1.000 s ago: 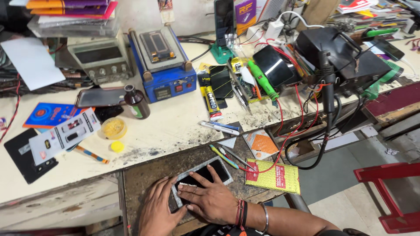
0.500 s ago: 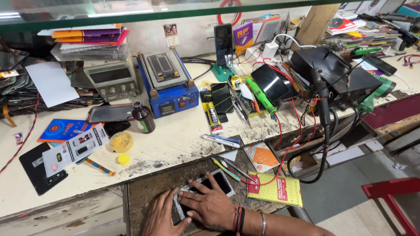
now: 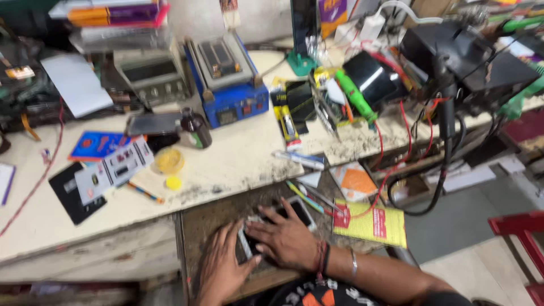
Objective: The person presses a phone display assembly onto a phone frame lying on a wooden board at the repair bench, running their fingers around the screen edges to seat the adhesive. They repeatedly press across the screen surface, then pick at and remove a small piece of adhesive residue from the frame edge by hand.
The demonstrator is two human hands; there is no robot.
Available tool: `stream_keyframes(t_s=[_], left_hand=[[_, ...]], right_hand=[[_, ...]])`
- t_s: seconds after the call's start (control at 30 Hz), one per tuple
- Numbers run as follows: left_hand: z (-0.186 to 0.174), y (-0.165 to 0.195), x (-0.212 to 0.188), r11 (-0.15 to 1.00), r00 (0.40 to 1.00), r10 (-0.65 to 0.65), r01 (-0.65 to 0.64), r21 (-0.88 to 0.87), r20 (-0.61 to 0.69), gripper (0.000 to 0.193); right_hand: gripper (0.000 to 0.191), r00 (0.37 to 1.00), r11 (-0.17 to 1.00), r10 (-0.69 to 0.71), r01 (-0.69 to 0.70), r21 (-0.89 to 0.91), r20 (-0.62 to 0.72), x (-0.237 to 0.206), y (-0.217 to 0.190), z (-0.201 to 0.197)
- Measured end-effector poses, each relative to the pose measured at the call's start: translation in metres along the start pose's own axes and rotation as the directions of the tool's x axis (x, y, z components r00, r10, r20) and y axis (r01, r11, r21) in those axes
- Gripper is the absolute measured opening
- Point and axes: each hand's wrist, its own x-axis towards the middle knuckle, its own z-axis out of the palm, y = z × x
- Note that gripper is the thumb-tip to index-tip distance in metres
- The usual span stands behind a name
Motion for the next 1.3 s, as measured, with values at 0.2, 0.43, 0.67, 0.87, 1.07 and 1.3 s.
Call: stream_keyframes(t_s=[0.2,0.43,0.67,0.87,1.07,1.3], left_hand=[[-0.002,0.000,0.008,0.999,0.999,0.047,-0.047,0.003,-0.007,0.098],[-0.006,0.006,0.005,1.000,1.000,0.010,-0.010,-0.008,-0.010,0.099],[-0.005,0.004,0.006,1.000,1.000,0.000,0.000,-0.004,0.026,0.098],[-0.006,0.004,0.004,0.998,0.998,0.059,-0.060,-0.036,-0.016,0.094],[-0.008,0.004,0.005,0.998,0.997,0.066,-0.066,-0.013,-0.030,0.092],[-0.005,0.001,-0.001,0.997,0.996,0.063,-0.066,-0.048,-0.065,0.088]], right_hand=[[0.047,0.995,0.996,0.090,-0.090,-0.014,0.043,-0.014,0.012,-0.008],[0.050,0.999,0.999,0.031,-0.032,0.019,0.027,0.009,-0.001,0.000],[0.050,0.993,0.994,0.105,-0.106,0.004,0.049,-0.016,0.012,-0.016],[0.059,0.998,0.998,0.053,-0.054,0.037,0.045,-0.002,-0.002,-0.004],[0.057,0.998,0.998,0.057,-0.058,0.038,0.032,-0.013,0.005,-0.008],[0.053,0.991,0.988,0.130,-0.130,-0.088,-0.008,-0.033,0.015,-0.021]])
